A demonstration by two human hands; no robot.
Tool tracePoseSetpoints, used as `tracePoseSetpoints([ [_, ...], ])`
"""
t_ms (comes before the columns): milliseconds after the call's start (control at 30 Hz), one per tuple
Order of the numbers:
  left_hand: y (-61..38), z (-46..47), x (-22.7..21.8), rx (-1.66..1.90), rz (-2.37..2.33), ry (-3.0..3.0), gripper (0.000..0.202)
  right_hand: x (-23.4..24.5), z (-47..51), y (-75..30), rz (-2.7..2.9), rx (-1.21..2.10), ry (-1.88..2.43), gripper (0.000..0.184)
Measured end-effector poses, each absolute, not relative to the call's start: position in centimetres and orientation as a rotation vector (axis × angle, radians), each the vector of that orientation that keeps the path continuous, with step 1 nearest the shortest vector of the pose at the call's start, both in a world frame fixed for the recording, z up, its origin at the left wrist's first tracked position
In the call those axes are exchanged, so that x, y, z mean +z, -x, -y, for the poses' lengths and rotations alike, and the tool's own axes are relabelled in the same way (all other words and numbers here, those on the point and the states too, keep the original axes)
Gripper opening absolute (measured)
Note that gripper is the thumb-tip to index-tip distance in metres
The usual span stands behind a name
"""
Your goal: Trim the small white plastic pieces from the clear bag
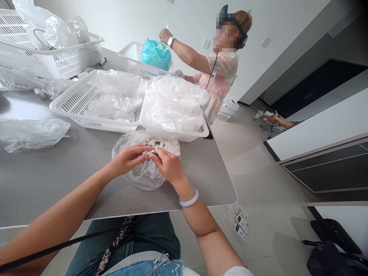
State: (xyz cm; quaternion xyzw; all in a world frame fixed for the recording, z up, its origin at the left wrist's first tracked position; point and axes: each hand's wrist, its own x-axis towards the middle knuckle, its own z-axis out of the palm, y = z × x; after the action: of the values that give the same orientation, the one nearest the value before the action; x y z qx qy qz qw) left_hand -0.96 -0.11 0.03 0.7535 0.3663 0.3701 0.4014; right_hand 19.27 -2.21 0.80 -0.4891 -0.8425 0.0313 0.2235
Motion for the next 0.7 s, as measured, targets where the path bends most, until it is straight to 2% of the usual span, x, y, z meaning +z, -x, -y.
tracePoseSetpoints([
  [267,1.2,0.2,1.1,0.983,-0.894,-1.756,0.044,0.6,2.0,-19.3,2.307,0.041,1.423,0.065],
  [467,1.0,0.2,0.7,0.982,-0.904,-1.698,0.052,0.6,2.0,-19.3,2.348,0.054,1.388,0.065],
  [700,1.1,0.7,1.9,0.924,-1.046,-1.770,0.060,0.1,2.1,-19.1,2.390,-0.052,1.364,0.056],
])
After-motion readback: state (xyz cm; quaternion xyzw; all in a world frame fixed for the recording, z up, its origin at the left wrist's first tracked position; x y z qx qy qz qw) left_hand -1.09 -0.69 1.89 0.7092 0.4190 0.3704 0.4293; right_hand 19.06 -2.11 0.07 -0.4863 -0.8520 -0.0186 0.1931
